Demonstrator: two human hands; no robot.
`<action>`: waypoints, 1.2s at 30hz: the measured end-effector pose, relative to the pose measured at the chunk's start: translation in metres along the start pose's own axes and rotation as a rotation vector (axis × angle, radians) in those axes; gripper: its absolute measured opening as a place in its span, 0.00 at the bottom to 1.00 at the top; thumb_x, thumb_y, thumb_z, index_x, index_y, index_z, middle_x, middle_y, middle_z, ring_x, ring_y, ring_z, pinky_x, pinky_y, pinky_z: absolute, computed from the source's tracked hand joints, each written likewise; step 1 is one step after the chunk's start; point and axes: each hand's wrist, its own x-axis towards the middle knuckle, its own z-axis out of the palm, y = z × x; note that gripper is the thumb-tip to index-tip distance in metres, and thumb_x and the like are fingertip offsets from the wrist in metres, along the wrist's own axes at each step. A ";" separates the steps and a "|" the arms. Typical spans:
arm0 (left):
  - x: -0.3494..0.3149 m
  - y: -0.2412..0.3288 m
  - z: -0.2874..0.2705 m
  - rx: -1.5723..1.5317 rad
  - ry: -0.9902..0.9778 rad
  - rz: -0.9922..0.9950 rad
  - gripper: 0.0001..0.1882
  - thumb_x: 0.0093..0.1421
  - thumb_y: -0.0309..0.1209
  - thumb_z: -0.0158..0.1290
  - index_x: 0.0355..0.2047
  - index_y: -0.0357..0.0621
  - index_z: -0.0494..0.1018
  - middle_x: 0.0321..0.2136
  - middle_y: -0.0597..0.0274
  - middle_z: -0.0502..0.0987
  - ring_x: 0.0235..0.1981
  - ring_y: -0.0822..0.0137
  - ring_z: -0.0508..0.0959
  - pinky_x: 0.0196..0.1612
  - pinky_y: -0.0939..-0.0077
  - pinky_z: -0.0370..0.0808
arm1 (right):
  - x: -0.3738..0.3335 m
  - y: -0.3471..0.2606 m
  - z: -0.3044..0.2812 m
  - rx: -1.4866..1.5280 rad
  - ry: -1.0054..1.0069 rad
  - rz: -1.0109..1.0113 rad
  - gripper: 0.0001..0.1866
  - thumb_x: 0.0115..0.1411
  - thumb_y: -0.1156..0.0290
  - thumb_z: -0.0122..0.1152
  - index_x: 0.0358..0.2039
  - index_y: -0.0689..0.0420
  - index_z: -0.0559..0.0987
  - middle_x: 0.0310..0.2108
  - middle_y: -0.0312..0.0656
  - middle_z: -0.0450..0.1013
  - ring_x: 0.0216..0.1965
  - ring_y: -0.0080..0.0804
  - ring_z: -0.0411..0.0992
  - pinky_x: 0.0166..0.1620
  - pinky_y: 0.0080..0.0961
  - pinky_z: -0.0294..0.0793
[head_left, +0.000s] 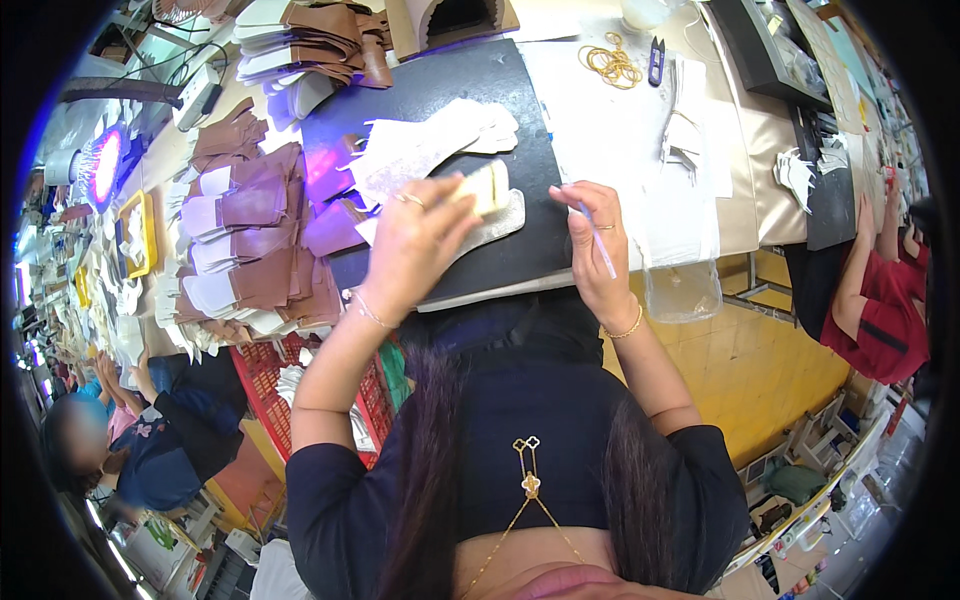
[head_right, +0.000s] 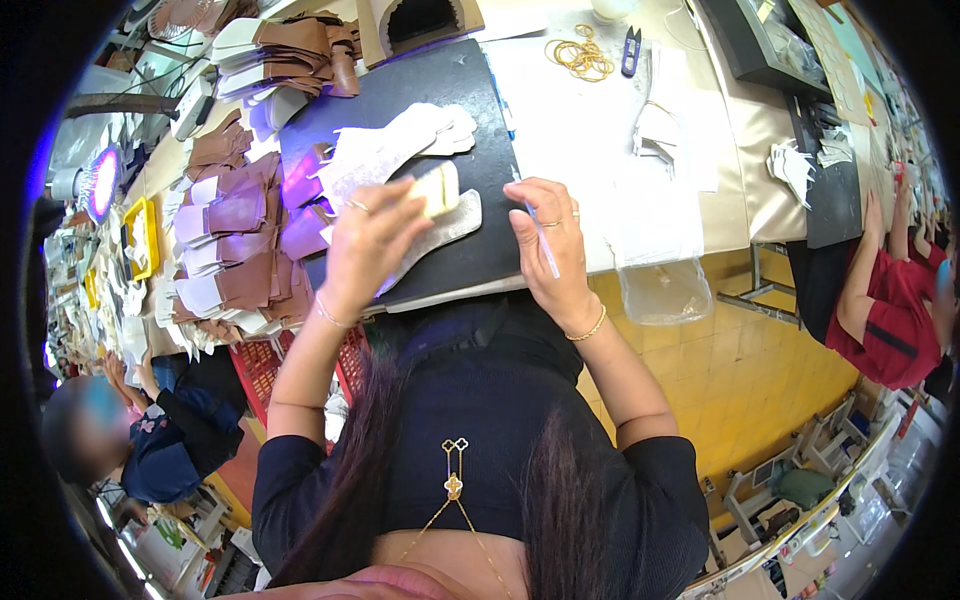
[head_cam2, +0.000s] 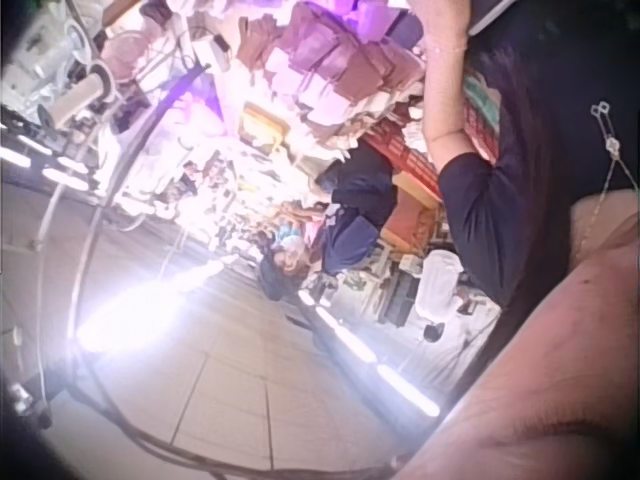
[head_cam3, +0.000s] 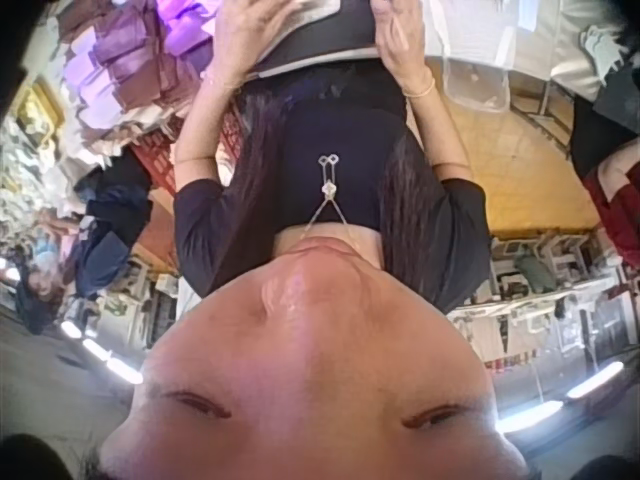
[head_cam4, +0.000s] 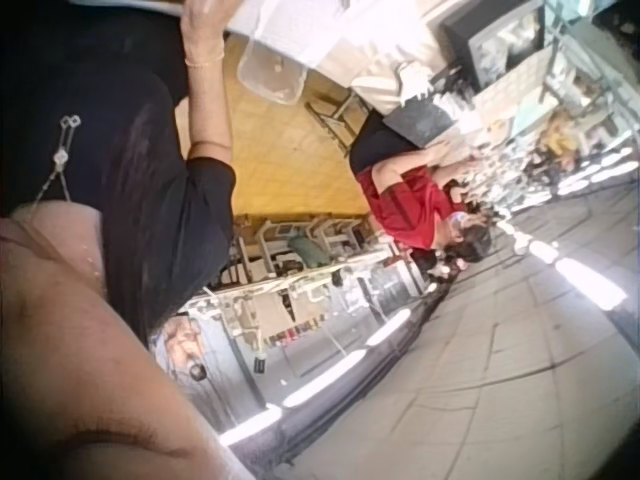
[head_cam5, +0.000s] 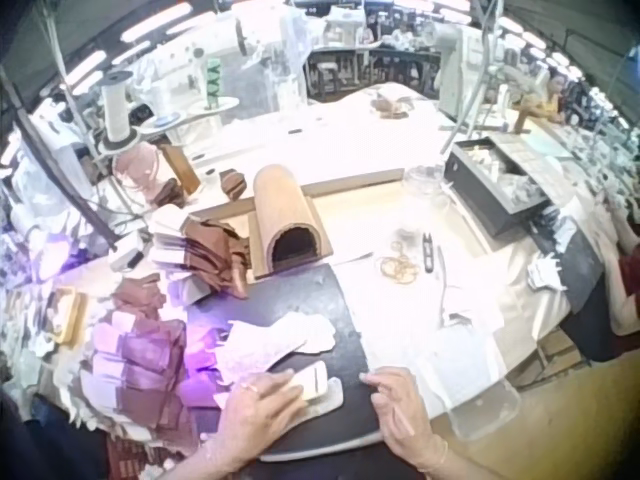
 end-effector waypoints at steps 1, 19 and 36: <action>-0.008 0.007 0.004 -0.030 -0.026 0.011 0.14 0.50 0.30 0.70 0.38 0.42 0.84 0.44 0.55 0.82 0.43 0.54 0.80 0.48 0.61 0.77 | 0.001 0.001 0.000 0.032 0.009 0.017 0.14 0.72 0.64 0.53 0.51 0.58 0.76 0.46 0.46 0.75 0.48 0.43 0.72 0.54 0.34 0.67; -0.024 0.016 0.036 -0.031 0.015 -0.022 0.12 0.51 0.30 0.68 0.37 0.42 0.84 0.45 0.58 0.82 0.45 0.57 0.78 0.48 0.63 0.74 | 0.000 -0.004 0.003 -0.068 -0.092 -0.011 0.12 0.73 0.68 0.50 0.47 0.60 0.78 0.45 0.46 0.77 0.48 0.40 0.74 0.54 0.33 0.70; -0.024 0.020 0.038 0.019 0.012 -0.025 0.11 0.52 0.28 0.67 0.36 0.42 0.84 0.44 0.57 0.82 0.42 0.57 0.78 0.46 0.62 0.74 | -0.005 -0.033 0.014 -0.331 -0.319 -0.238 0.03 0.64 0.72 0.62 0.33 0.55 0.78 0.31 0.37 0.77 0.42 0.33 0.78 0.60 0.45 0.60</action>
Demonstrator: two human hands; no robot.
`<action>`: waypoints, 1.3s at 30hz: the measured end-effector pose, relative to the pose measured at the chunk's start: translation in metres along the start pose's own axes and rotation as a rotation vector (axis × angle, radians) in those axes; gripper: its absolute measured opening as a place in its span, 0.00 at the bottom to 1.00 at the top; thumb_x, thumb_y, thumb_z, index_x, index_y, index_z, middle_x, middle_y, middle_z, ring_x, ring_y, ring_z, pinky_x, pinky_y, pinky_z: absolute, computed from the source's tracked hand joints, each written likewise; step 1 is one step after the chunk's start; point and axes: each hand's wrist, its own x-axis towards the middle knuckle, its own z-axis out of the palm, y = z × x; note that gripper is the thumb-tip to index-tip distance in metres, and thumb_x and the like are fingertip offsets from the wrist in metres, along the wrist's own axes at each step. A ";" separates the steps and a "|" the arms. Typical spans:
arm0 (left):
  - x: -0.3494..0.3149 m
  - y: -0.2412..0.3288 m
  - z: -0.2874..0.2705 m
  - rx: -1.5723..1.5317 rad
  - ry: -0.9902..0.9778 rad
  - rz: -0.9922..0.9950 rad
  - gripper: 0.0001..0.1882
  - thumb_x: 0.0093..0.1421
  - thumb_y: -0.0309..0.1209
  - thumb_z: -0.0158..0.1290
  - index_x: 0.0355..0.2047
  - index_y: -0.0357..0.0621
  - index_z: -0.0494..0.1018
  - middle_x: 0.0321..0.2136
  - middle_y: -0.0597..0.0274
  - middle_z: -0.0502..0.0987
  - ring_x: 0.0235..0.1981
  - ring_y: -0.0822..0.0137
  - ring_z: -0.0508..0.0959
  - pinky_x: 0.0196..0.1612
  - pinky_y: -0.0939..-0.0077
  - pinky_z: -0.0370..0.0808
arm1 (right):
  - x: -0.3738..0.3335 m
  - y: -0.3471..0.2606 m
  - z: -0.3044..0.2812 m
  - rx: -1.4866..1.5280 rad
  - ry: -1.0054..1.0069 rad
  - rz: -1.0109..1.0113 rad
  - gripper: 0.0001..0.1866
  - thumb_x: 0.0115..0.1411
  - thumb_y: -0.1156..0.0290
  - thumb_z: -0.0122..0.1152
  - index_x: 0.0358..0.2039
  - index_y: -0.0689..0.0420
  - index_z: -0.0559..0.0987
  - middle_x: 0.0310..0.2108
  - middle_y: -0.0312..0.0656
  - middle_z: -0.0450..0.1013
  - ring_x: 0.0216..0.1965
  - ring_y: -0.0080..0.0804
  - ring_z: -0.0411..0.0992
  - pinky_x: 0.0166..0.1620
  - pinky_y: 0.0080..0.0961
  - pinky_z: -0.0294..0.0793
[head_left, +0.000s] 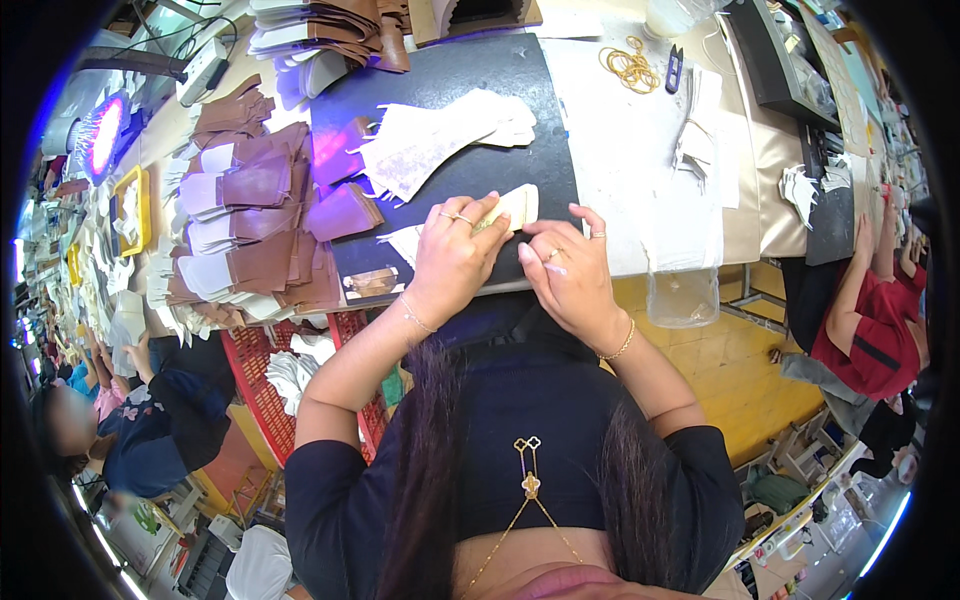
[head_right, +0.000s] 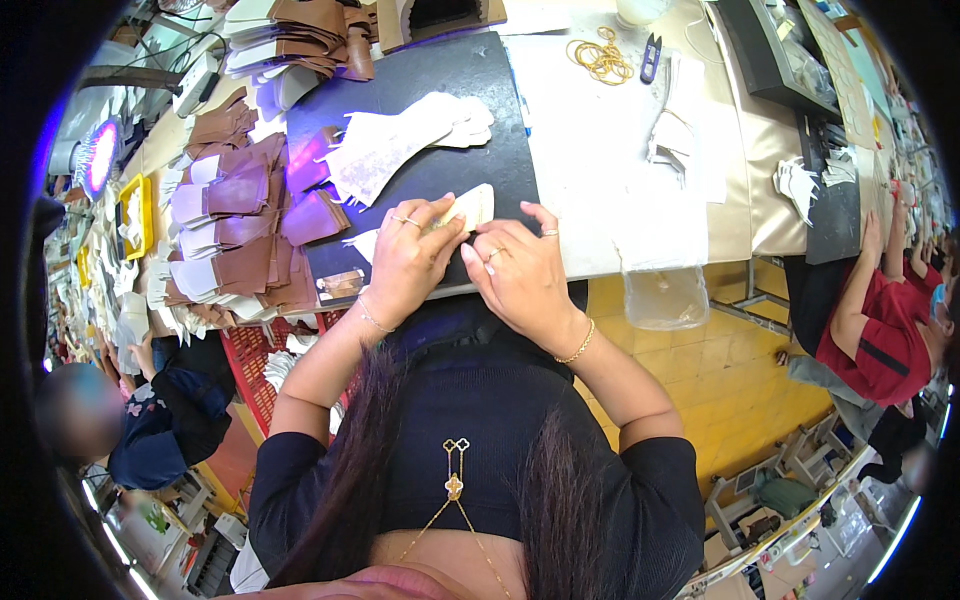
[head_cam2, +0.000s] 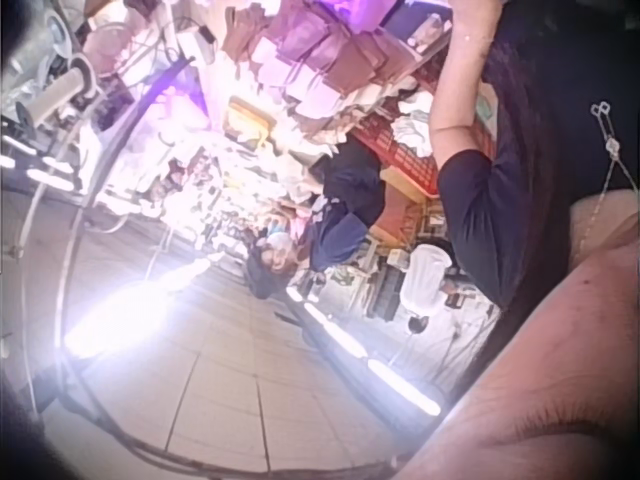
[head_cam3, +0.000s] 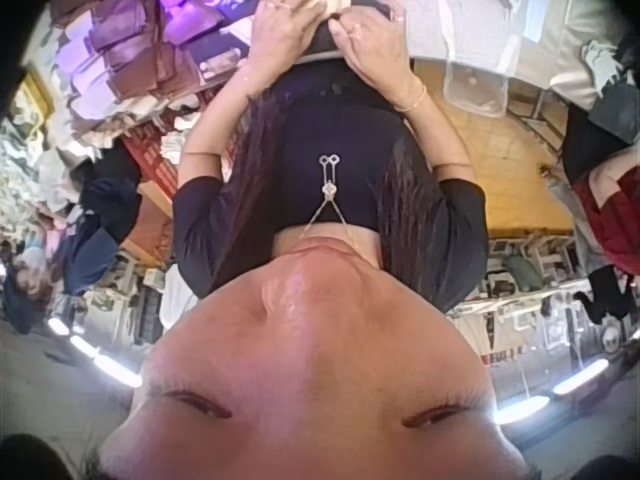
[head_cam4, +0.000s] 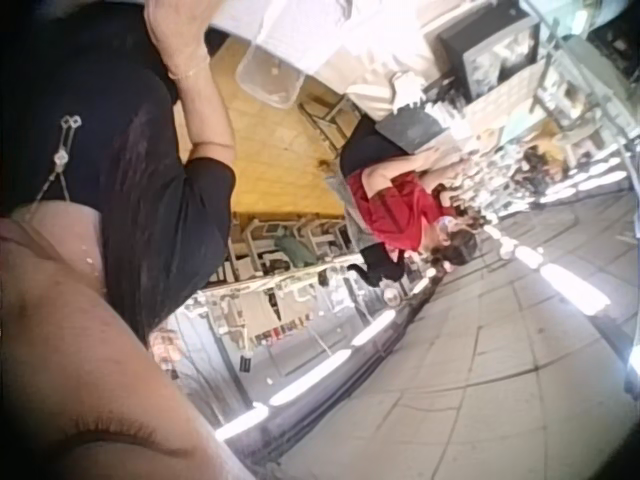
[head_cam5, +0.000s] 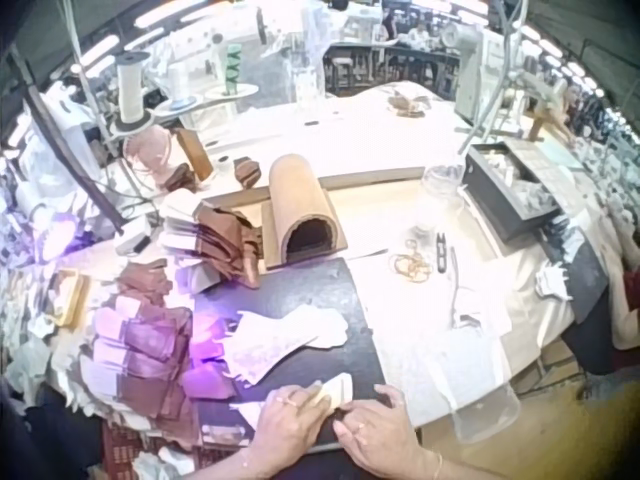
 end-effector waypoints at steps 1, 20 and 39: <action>0.001 -0.003 -0.002 -0.046 -0.011 -0.015 0.11 0.52 0.28 0.67 0.37 0.42 0.84 0.43 0.58 0.82 0.42 0.57 0.79 0.46 0.63 0.74 | -0.001 0.000 -0.002 0.035 0.038 0.032 0.03 0.64 0.71 0.62 0.32 0.54 0.79 0.31 0.37 0.77 0.43 0.33 0.79 0.60 0.45 0.60; 0.026 -0.017 -0.024 -0.372 -0.283 -0.353 0.18 0.56 0.32 0.68 0.45 0.40 0.81 0.41 0.55 0.83 0.43 0.58 0.82 0.49 0.68 0.77 | -0.019 0.016 0.016 0.444 0.233 0.189 0.15 0.76 0.65 0.46 0.54 0.60 0.72 0.50 0.50 0.69 0.53 0.40 0.73 0.56 0.34 0.73; 0.019 -0.015 -0.028 -0.458 -0.081 -0.256 0.18 0.52 0.28 0.69 0.44 0.42 0.80 0.44 0.56 0.79 0.46 0.59 0.80 0.51 0.68 0.76 | -0.011 0.017 0.026 0.479 0.258 0.153 0.13 0.72 0.70 0.53 0.53 0.58 0.73 0.51 0.50 0.69 0.50 0.47 0.72 0.53 0.37 0.74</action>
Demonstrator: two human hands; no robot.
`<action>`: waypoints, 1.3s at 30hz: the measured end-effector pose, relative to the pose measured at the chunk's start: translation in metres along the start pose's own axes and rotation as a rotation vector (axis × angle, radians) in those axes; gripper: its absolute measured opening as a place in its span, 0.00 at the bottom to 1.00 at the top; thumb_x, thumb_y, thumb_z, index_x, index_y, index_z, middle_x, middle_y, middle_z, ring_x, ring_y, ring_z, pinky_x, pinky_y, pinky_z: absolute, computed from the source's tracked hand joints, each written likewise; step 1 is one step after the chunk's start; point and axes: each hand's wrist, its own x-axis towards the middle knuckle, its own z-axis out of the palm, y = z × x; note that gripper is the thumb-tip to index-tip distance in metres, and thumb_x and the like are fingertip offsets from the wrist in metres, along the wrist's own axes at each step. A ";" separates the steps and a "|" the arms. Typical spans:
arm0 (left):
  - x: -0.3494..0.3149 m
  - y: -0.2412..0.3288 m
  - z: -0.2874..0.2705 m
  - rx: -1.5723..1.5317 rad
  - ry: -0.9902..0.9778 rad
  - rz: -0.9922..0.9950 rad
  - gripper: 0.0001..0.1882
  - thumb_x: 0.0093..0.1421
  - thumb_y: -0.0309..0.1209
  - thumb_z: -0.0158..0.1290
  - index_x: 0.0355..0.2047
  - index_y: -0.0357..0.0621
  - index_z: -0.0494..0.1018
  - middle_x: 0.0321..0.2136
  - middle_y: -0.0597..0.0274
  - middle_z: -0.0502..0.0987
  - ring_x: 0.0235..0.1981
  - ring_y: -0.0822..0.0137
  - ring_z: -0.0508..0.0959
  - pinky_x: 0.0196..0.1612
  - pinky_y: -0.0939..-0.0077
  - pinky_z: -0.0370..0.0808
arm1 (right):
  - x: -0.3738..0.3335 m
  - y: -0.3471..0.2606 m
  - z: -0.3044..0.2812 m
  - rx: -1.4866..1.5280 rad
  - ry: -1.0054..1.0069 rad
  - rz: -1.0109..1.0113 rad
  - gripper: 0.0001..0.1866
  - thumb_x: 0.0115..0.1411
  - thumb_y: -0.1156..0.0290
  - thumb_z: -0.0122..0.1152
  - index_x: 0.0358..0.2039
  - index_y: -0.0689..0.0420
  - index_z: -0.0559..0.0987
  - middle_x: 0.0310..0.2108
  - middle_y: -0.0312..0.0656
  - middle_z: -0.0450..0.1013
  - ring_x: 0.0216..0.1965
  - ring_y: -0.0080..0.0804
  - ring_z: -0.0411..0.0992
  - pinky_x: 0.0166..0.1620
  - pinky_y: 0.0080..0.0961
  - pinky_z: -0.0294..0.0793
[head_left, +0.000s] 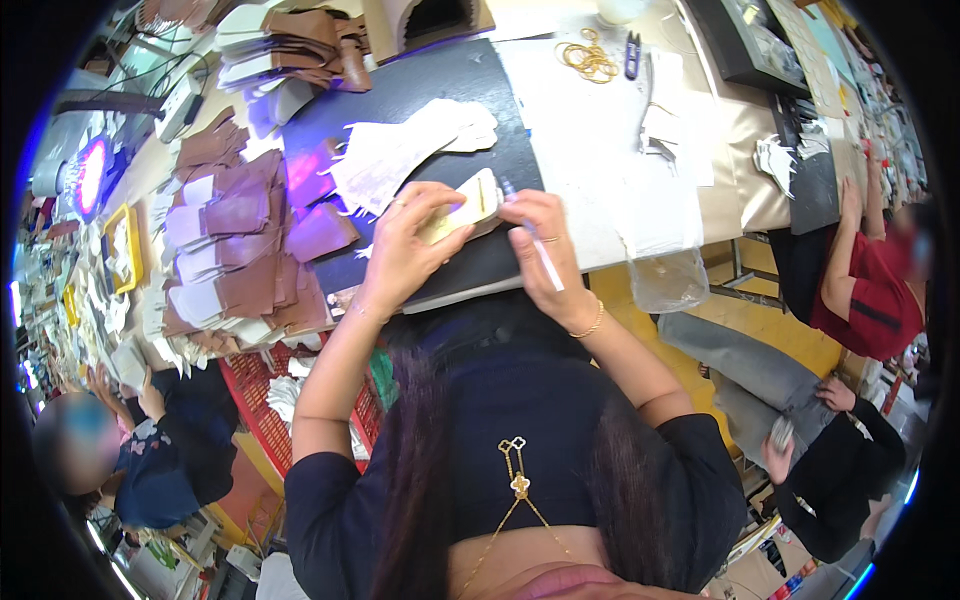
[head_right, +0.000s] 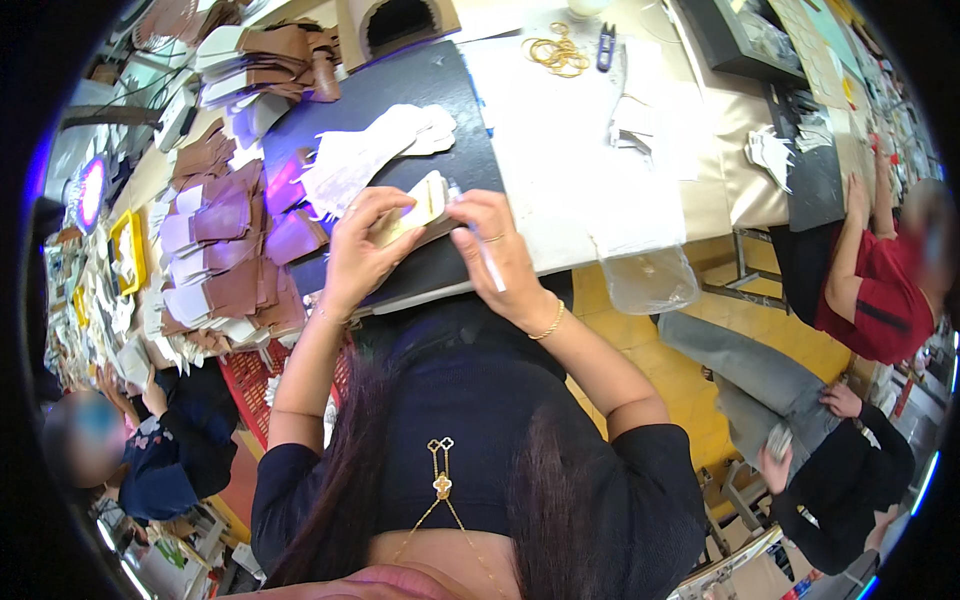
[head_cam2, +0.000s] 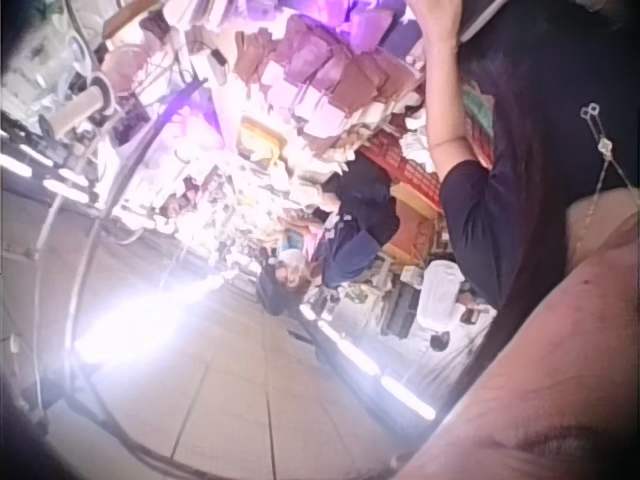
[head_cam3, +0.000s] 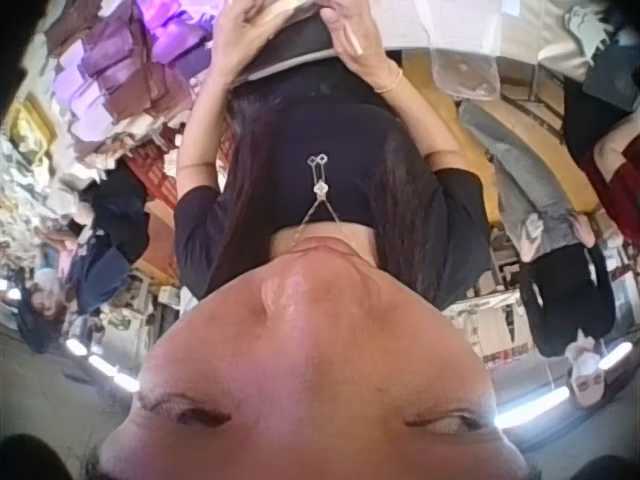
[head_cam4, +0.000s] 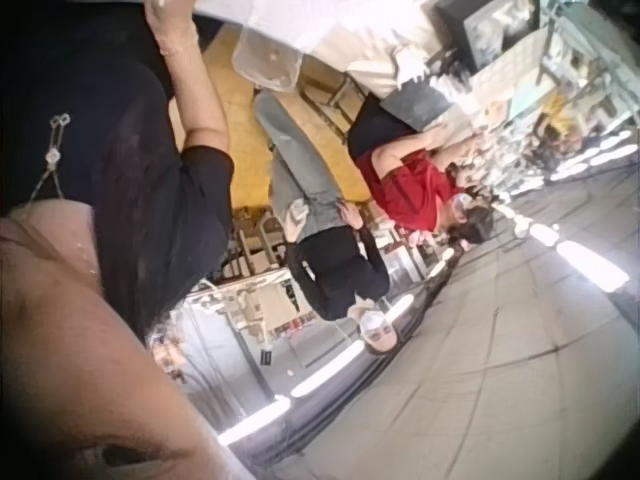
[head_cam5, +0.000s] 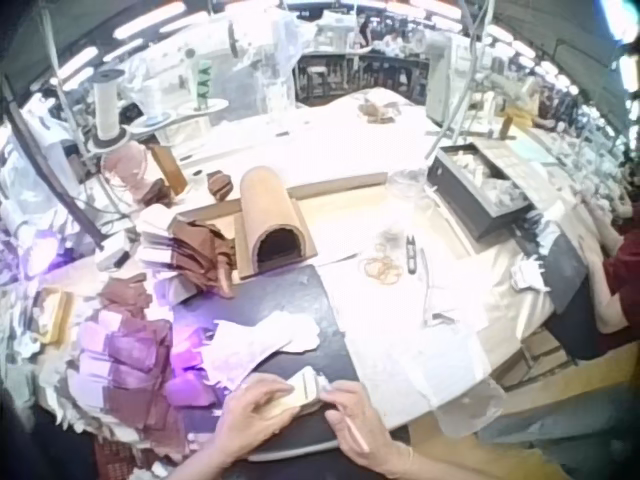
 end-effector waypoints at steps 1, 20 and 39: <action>-0.001 0.002 -0.002 -0.014 0.015 0.011 0.18 0.52 0.28 0.69 0.44 0.42 0.80 0.43 0.57 0.79 0.46 0.58 0.80 0.51 0.68 0.76 | 0.000 0.002 0.002 -0.065 -0.038 -0.036 0.14 0.72 0.68 0.52 0.54 0.60 0.73 0.51 0.51 0.68 0.52 0.46 0.71 0.57 0.34 0.71; -0.004 0.076 -0.102 0.093 0.404 0.128 0.21 0.52 0.16 0.66 0.48 0.35 0.79 0.49 0.54 0.75 0.50 0.63 0.75 0.54 0.71 0.73 | -0.003 0.009 0.012 -0.326 0.014 -0.224 0.22 0.57 0.76 0.67 0.52 0.53 0.74 0.51 0.46 0.70 0.47 0.44 0.75 0.51 0.39 0.74; 0.067 0.007 -0.043 0.324 0.170 0.150 0.15 0.55 0.27 0.66 0.43 0.41 0.80 0.43 0.56 0.78 0.44 0.53 0.79 0.48 0.62 0.75 | 0.003 0.017 -0.010 -0.278 0.177 -0.109 0.14 0.66 0.72 0.60 0.52 0.55 0.75 0.50 0.46 0.71 0.51 0.44 0.69 0.56 0.40 0.65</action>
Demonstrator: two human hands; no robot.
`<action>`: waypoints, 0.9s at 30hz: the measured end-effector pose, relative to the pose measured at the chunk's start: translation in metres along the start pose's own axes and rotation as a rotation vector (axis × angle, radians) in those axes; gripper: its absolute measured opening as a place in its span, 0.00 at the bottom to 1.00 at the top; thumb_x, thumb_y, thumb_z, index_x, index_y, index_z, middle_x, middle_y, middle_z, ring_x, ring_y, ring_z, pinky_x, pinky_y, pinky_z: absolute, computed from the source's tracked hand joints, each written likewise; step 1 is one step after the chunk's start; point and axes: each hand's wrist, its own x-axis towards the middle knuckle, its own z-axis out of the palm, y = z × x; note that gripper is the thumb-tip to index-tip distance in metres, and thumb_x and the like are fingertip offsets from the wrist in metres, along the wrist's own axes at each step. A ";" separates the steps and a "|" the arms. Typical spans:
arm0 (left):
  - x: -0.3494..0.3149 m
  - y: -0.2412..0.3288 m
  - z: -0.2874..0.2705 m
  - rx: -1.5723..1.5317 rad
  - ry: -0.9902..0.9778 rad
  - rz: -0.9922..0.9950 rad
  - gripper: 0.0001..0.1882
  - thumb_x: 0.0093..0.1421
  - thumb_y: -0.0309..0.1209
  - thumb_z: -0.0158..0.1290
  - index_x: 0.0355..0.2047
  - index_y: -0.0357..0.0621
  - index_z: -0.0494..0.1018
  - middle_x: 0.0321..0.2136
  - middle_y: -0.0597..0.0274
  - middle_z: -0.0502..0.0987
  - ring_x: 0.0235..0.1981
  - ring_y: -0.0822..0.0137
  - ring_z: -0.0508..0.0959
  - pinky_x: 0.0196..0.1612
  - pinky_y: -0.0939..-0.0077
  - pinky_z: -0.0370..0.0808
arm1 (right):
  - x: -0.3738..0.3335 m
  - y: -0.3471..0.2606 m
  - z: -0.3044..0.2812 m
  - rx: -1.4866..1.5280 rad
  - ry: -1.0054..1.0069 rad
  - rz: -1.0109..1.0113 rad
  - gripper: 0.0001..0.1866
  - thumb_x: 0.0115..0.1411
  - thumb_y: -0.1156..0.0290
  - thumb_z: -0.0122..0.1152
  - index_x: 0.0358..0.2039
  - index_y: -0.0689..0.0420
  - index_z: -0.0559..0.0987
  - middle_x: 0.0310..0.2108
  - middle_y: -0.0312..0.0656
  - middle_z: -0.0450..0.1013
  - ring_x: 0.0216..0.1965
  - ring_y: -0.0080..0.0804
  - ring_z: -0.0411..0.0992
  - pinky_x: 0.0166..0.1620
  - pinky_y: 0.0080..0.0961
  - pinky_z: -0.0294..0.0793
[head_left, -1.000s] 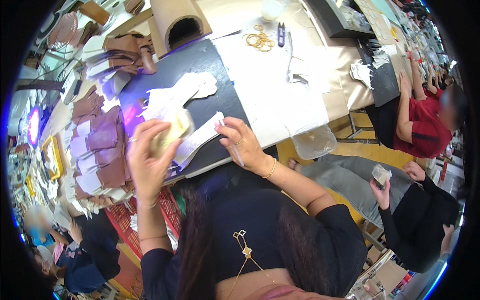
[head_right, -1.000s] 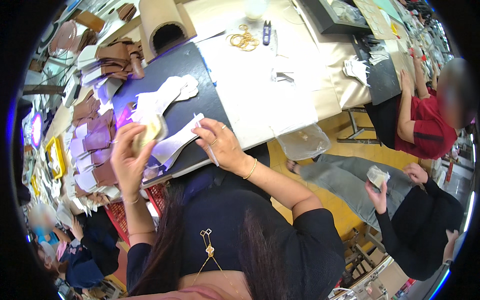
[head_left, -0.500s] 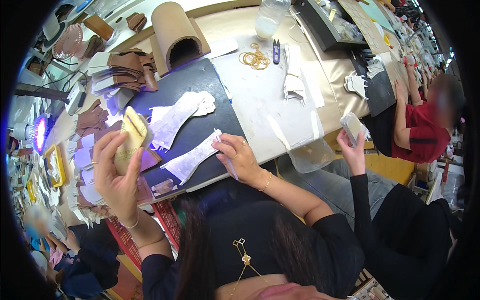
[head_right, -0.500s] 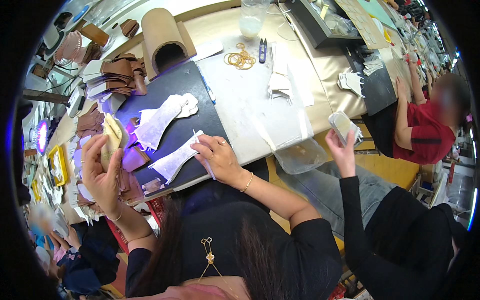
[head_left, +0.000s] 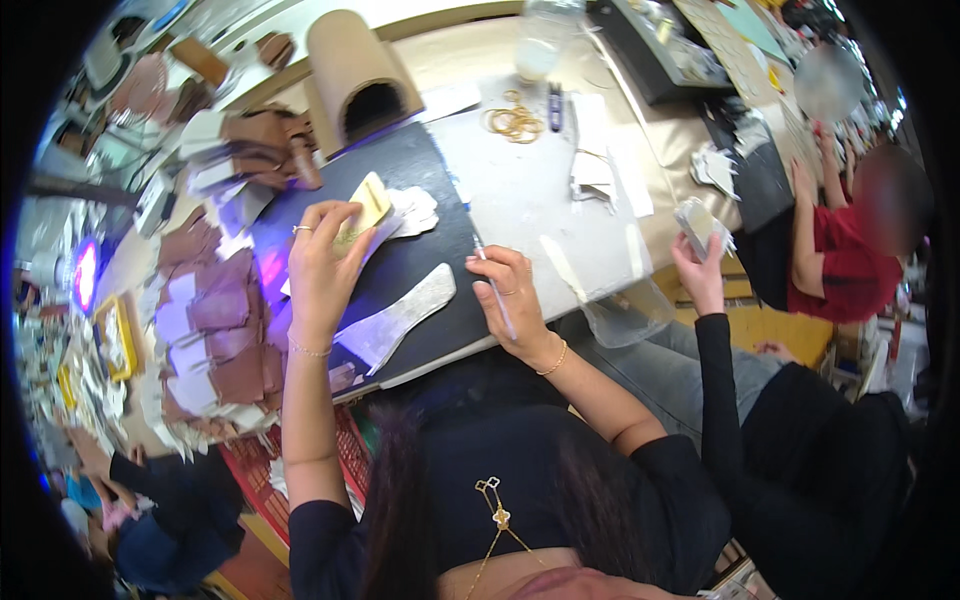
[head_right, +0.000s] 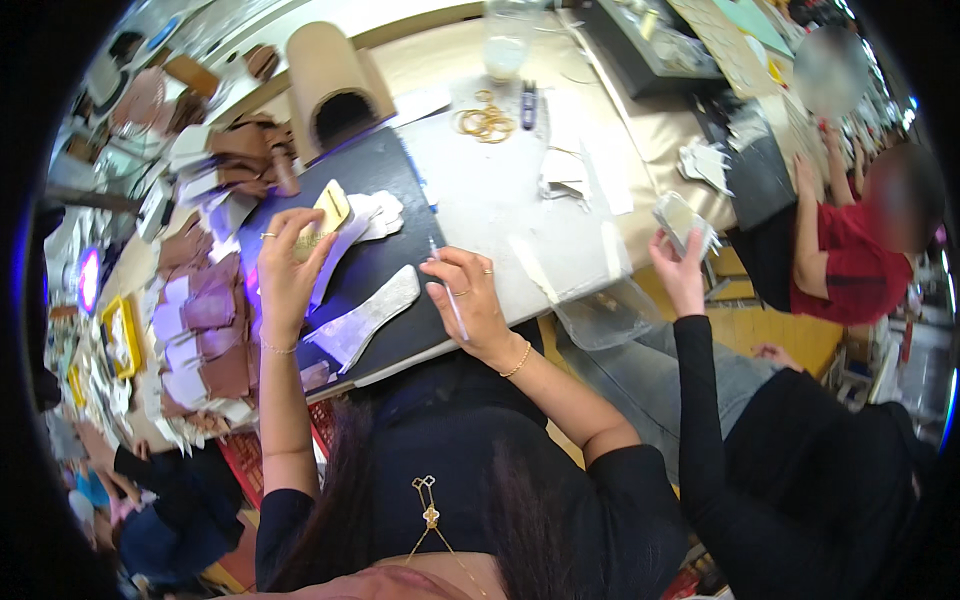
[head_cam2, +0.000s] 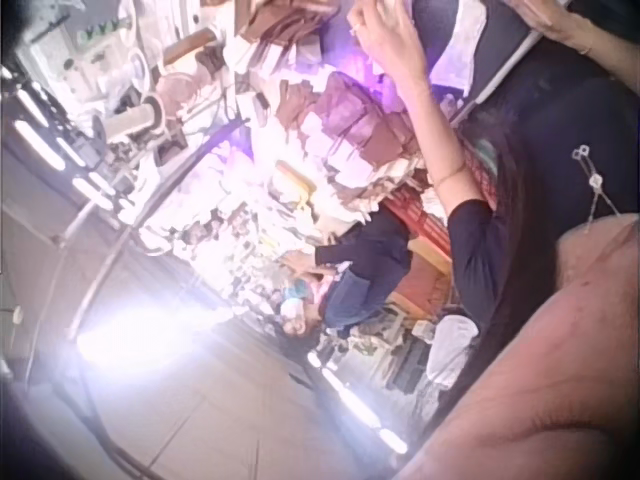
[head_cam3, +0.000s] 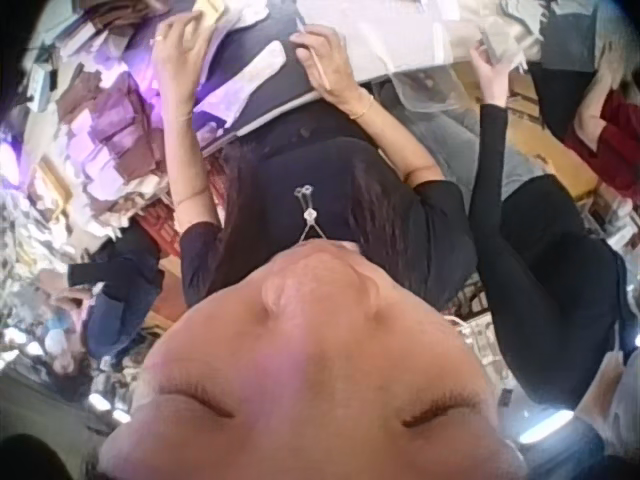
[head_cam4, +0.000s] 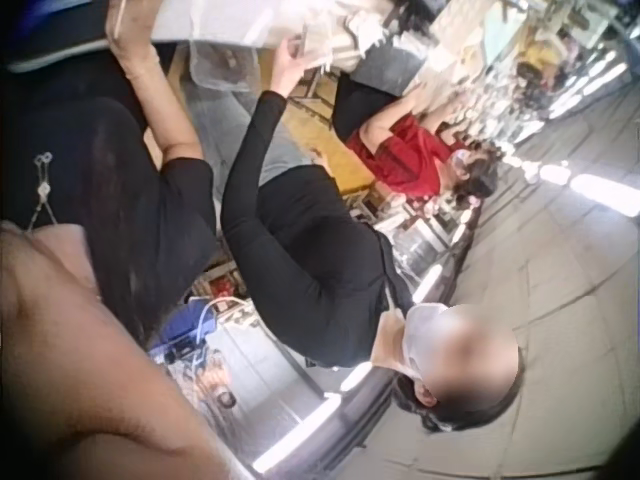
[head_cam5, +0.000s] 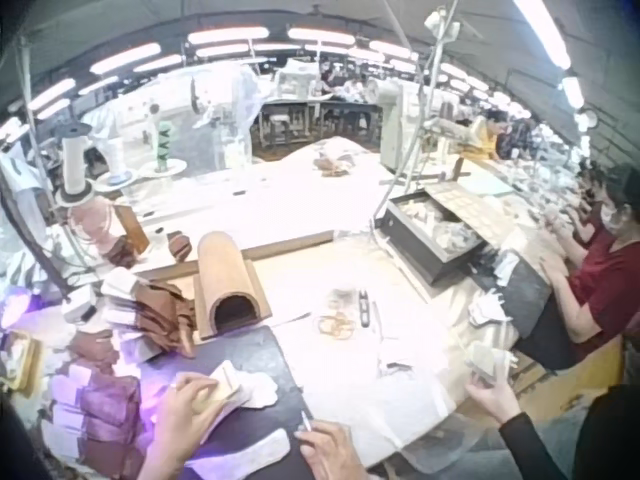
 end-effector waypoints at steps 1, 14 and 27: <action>0.002 -0.005 0.007 0.098 -0.032 0.014 0.15 0.55 0.27 0.66 0.43 0.41 0.80 0.43 0.56 0.78 0.45 0.53 0.79 0.48 0.62 0.75 | -0.001 0.001 -0.001 -0.001 -0.005 -0.003 0.14 0.66 0.72 0.60 0.52 0.55 0.75 0.50 0.46 0.71 0.51 0.44 0.70 0.56 0.40 0.65; -0.080 0.032 0.028 0.068 -0.272 0.061 0.16 0.53 0.24 0.67 0.43 0.40 0.80 0.45 0.52 0.78 0.46 0.51 0.78 0.52 0.59 0.74 | -0.007 0.006 0.008 0.093 0.017 0.067 0.15 0.65 0.72 0.60 0.52 0.56 0.74 0.52 0.50 0.69 0.51 0.50 0.71 0.54 0.41 0.71; -0.094 0.020 0.043 0.051 -0.218 0.022 0.16 0.54 0.24 0.66 0.43 0.40 0.80 0.46 0.54 0.77 0.49 0.52 0.76 0.53 0.59 0.71 | -0.008 -0.004 0.011 0.091 -0.018 0.032 0.14 0.66 0.71 0.60 0.51 0.57 0.74 0.50 0.49 0.69 0.50 0.49 0.72 0.53 0.38 0.73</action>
